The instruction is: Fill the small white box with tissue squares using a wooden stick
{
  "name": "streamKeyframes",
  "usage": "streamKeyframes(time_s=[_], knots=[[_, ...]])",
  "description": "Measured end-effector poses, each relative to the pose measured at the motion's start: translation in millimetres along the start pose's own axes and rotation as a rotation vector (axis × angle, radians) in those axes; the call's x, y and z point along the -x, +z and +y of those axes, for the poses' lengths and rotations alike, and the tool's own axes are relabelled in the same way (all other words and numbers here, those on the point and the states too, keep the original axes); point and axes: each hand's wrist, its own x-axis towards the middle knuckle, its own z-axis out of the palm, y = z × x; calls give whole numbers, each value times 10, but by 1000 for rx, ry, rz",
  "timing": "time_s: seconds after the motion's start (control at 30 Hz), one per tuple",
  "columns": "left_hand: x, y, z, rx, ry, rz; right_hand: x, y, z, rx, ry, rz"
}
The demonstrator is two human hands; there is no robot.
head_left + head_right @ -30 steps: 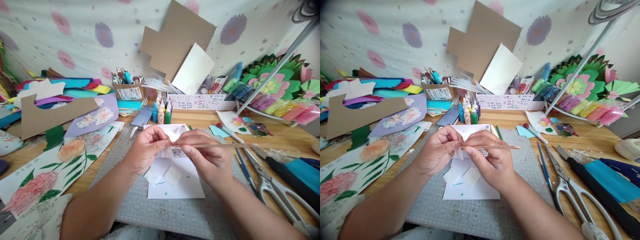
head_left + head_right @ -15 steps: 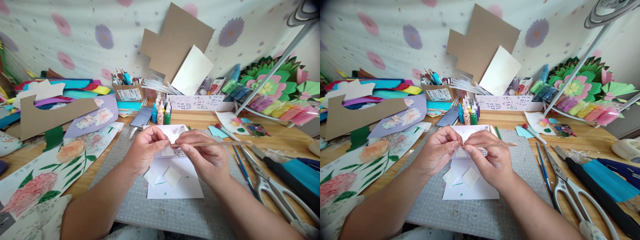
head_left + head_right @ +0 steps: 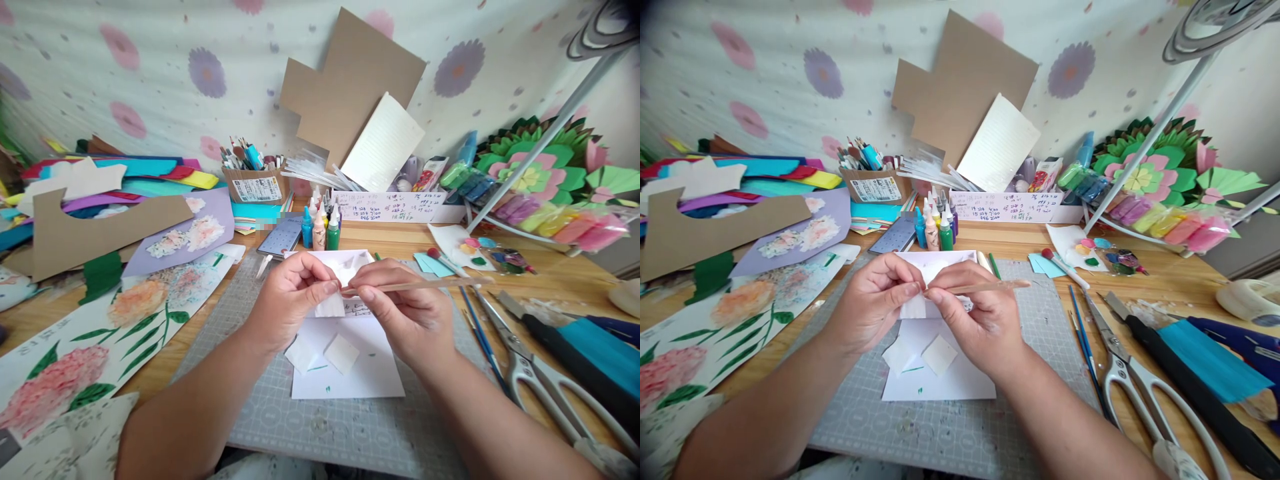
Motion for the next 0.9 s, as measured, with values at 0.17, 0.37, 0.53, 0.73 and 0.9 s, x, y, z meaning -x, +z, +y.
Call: streamKeyframes(time_s=[0.17,0.37,0.53,0.73,0.9], knots=[[-7,-2,-20,-69,21,31,14,3,14,-2,9,5],[45,-39,-5,-439,278,251,28,-16,27,60,-22,52],[66,4,40,-501,162,21,28,-12,27,122,-60,14],[32,33,26,-511,82,-8,54,22,64,147,-152,-31],[11,19,28,-574,56,24,56,16,86,193,-76,-12]])
